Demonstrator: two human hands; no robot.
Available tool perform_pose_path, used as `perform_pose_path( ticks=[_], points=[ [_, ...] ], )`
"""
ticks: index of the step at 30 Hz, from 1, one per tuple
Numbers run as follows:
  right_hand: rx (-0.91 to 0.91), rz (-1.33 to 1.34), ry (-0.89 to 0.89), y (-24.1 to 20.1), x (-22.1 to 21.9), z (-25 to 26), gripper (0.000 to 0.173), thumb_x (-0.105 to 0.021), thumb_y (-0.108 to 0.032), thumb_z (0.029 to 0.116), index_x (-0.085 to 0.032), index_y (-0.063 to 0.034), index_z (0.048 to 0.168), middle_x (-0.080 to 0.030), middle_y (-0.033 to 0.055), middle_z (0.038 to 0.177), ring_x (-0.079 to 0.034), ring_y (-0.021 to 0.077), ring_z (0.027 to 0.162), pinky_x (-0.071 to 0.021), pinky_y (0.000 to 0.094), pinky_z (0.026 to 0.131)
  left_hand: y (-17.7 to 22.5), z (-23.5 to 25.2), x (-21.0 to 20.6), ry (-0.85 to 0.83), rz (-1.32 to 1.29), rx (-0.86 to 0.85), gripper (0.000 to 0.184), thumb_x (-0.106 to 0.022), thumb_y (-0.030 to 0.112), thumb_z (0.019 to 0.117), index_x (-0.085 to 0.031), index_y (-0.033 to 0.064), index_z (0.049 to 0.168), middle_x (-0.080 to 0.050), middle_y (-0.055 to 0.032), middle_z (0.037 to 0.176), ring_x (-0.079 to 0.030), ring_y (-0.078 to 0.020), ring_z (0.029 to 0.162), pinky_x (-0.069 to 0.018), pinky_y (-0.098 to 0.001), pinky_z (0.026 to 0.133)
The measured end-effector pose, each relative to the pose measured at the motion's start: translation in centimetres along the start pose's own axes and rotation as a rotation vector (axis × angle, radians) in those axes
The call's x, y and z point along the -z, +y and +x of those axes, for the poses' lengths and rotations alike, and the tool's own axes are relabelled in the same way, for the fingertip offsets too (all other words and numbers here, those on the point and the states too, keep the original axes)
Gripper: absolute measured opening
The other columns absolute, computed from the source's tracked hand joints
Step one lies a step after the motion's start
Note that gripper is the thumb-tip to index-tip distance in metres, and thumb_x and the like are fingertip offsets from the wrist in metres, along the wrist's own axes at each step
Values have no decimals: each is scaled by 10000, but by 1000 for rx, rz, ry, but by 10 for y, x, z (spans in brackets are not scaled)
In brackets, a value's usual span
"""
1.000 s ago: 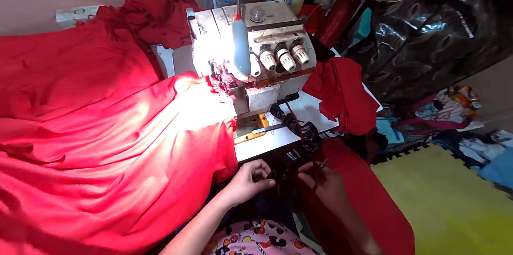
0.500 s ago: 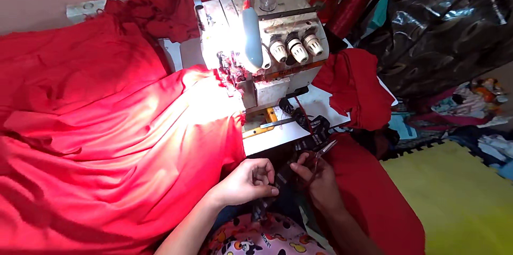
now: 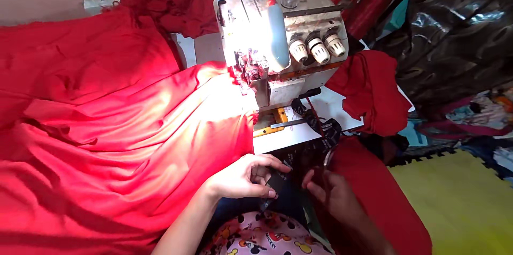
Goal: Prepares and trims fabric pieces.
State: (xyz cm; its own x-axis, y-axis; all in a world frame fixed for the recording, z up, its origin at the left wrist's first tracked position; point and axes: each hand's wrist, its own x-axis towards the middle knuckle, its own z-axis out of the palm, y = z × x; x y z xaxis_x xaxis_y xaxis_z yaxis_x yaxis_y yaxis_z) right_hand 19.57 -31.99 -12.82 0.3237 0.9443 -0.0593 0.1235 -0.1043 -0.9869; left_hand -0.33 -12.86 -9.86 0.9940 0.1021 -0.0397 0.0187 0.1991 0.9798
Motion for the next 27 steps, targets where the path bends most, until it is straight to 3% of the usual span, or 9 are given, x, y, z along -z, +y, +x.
perform_pose_path(
  ticks=[3, 5, 9, 13, 16, 22, 27],
  points=[
    [-6, 0, -304, 7, 13, -9, 346, -717, -414, 918, -725, -69, 900, -671, -59, 823, -594, -87, 747, -499, 99, 660, 2, -1, 2, -1, 15, 0, 470, -745, 11, 866, -605, -10, 1314, -608, -12, 1329, -587, 81, 743, -518, -101, 630],
    [-20, 20, -420, 10, 17, -11, 342, -758, -407, 884, -751, -69, 933, -708, -38, 867, -625, -66, 787, -519, 120, 690, 3, 0, 2, -2, 10, 7, 474, -746, 8, 863, -605, -6, 1315, -604, -14, 1335, -586, 79, 735, -517, -102, 623],
    [25, 85, -427, 17, 13, -13, 310, -819, -322, 840, -766, -62, 1000, -747, -14, 963, -658, -45, 876, -543, 129, 769, 3, -1, 2, -2, -2, 22, 499, -746, -16, 846, -596, -4, 1322, -595, -25, 1354, -599, 65, 729, -529, -115, 620],
    [-9, 100, -391, 14, 9, -14, 259, -827, -276, 830, -759, -60, 955, -728, -38, 908, -621, -77, 787, -510, 93, 683, 3, -1, 2, 14, 11, 42, 514, -752, -18, 836, -597, 4, 1326, -594, -27, 1348, -594, 61, 713, -528, -115, 611],
    [-33, 91, -441, 12, 10, -12, 279, -787, -332, 862, -727, -60, 857, -705, -63, 783, -597, -97, 700, -481, 89, 617, 4, -1, 2, 23, 19, 49, 521, -760, -3, 833, -595, 1, 1328, -589, -37, 1349, -572, 69, 680, -509, -105, 586],
    [-89, -6, -724, 13, 19, -8, 466, -675, -459, 941, -697, 4, 893, -667, 21, 748, -590, -8, 677, -469, 178, 612, 4, -1, 2, 8, 49, 53, 560, -767, -3, 824, -578, -9, 1351, -571, -64, 1379, -618, 36, 739, -545, -132, 624],
    [-23, 10, -767, 15, 17, -1, 531, -602, -508, 980, -683, 11, 906, -652, 23, 756, -581, -16, 701, -464, 161, 633, 7, 0, -1, -7, 113, 79, 568, -770, 16, 827, -578, 3, 1361, -572, -68, 1374, -591, 48, 734, -516, -117, 606]
  ],
)
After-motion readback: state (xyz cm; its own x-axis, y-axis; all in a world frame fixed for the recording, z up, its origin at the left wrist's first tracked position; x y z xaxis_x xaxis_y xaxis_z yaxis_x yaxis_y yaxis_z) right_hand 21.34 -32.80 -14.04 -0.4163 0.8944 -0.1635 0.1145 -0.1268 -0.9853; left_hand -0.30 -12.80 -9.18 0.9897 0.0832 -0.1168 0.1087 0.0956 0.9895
